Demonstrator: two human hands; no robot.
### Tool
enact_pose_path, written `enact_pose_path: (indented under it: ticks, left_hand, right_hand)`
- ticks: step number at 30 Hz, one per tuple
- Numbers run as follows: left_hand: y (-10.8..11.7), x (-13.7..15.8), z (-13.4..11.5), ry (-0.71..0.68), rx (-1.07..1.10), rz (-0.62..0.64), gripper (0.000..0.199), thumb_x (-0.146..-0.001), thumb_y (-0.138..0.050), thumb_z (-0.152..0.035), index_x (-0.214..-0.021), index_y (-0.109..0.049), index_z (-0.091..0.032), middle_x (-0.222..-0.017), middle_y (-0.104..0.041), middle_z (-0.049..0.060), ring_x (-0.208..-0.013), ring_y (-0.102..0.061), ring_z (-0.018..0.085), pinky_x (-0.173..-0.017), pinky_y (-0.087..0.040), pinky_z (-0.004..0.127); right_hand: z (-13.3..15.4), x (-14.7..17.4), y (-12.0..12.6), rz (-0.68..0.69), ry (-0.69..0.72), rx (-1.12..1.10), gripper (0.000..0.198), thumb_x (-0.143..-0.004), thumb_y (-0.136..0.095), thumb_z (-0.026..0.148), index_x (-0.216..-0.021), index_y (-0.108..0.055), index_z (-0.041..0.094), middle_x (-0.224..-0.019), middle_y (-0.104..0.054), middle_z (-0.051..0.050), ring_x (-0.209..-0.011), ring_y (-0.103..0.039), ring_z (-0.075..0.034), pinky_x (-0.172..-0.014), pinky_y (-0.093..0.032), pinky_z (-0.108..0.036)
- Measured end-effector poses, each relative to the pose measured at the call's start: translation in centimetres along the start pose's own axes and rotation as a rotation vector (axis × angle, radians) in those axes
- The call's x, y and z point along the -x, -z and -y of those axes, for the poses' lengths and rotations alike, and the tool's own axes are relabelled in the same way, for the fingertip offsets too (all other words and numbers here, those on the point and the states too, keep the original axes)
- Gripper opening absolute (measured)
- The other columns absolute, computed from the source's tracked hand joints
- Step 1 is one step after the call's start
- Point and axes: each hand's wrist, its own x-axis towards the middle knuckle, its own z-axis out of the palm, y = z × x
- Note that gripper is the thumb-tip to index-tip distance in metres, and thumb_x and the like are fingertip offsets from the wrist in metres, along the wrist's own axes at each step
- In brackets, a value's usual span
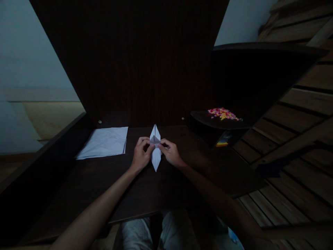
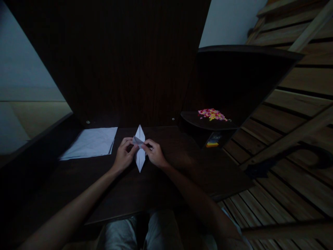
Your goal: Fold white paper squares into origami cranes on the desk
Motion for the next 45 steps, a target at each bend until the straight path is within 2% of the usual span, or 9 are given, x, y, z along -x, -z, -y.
enact_pose_path:
  ticks: [7,19,23,32,35,39,45]
  left_hand:
    - [-0.3,0.0,0.4,0.117,0.117,0.006,0.022,-0.08,-0.061,-0.034,-0.067,-0.055,-0.018,-0.095,-0.056,0.005,-0.091,-0.056,0.019,-0.083,-0.043,0.032]
    - [-0.6,-0.1,0.7,0.238,0.312,-0.034,0.024,-0.071,-0.069,-0.038,-0.067,-0.059,-0.016,-0.092,-0.056,0.005,-0.085,-0.058,0.016,-0.076,-0.046,0.028]
    - [-0.7,0.0,0.8,0.243,0.321,-0.042,0.021,-0.072,-0.069,-0.035,-0.071,-0.06,-0.016,-0.092,-0.056,0.004,-0.083,-0.057,0.016,-0.075,-0.046,0.027]
    - [-0.2,-0.1,0.5,0.177,0.194,-0.062,0.02,-0.072,-0.069,-0.033,-0.064,-0.062,-0.016,-0.089,-0.058,0.005,-0.083,-0.056,0.017,-0.072,-0.044,0.027]
    - [-0.4,-0.1,0.3,0.221,0.253,-0.055,0.021,-0.071,-0.069,-0.035,-0.066,-0.063,-0.016,-0.086,-0.061,0.005,-0.081,-0.058,0.017,-0.072,-0.045,0.028]
    - [-0.5,0.0,0.0,0.316,0.306,-0.019,0.024,-0.07,-0.07,-0.039,-0.071,-0.064,-0.016,-0.07,-0.063,0.001,-0.065,-0.056,0.014,-0.061,-0.043,0.025]
    - [-0.4,0.1,-0.7,0.303,0.257,0.022,0.024,-0.069,-0.072,-0.038,-0.068,-0.062,-0.015,-0.064,-0.059,-0.001,-0.056,-0.051,0.01,-0.052,-0.039,0.021]
  right_hand:
    - [0.1,-0.1,0.0,-0.052,0.033,0.077,0.026,-0.08,-0.061,0.045,-0.074,-0.057,0.02,-0.068,-0.055,0.001,-0.063,-0.052,-0.013,-0.056,-0.042,-0.024]
    - [-0.1,0.2,-0.3,-0.074,-0.079,-0.013,0.031,-0.079,-0.062,0.049,-0.079,-0.052,0.019,-0.064,-0.053,0.005,-0.034,-0.041,-0.004,-0.028,-0.028,-0.018]
    - [-0.1,0.2,-0.3,-0.085,-0.064,-0.04,0.031,-0.077,-0.063,0.048,-0.08,-0.051,0.019,-0.066,-0.053,0.005,-0.035,-0.042,-0.003,-0.027,-0.03,-0.015]
    - [-0.1,0.2,-0.4,-0.039,-0.09,-0.036,0.03,-0.08,-0.059,0.048,-0.077,-0.051,0.02,-0.063,-0.049,0.006,-0.033,-0.043,-0.004,-0.027,-0.032,-0.016]
    - [-0.2,0.2,-0.4,-0.063,-0.073,-0.04,0.028,-0.08,-0.059,0.046,-0.076,-0.052,0.019,-0.063,-0.048,0.006,-0.037,-0.044,-0.005,-0.029,-0.034,-0.016]
    - [-0.5,0.0,-0.4,-0.123,-0.029,-0.052,0.025,-0.077,-0.064,0.041,-0.078,-0.051,0.02,-0.066,-0.05,0.005,-0.047,-0.048,-0.007,-0.034,-0.036,-0.016]
    - [-0.7,-0.1,-0.5,-0.217,-0.009,-0.053,0.027,-0.075,-0.067,0.035,-0.09,-0.047,0.022,-0.071,-0.056,0.003,-0.055,-0.051,-0.009,-0.039,-0.036,-0.017]
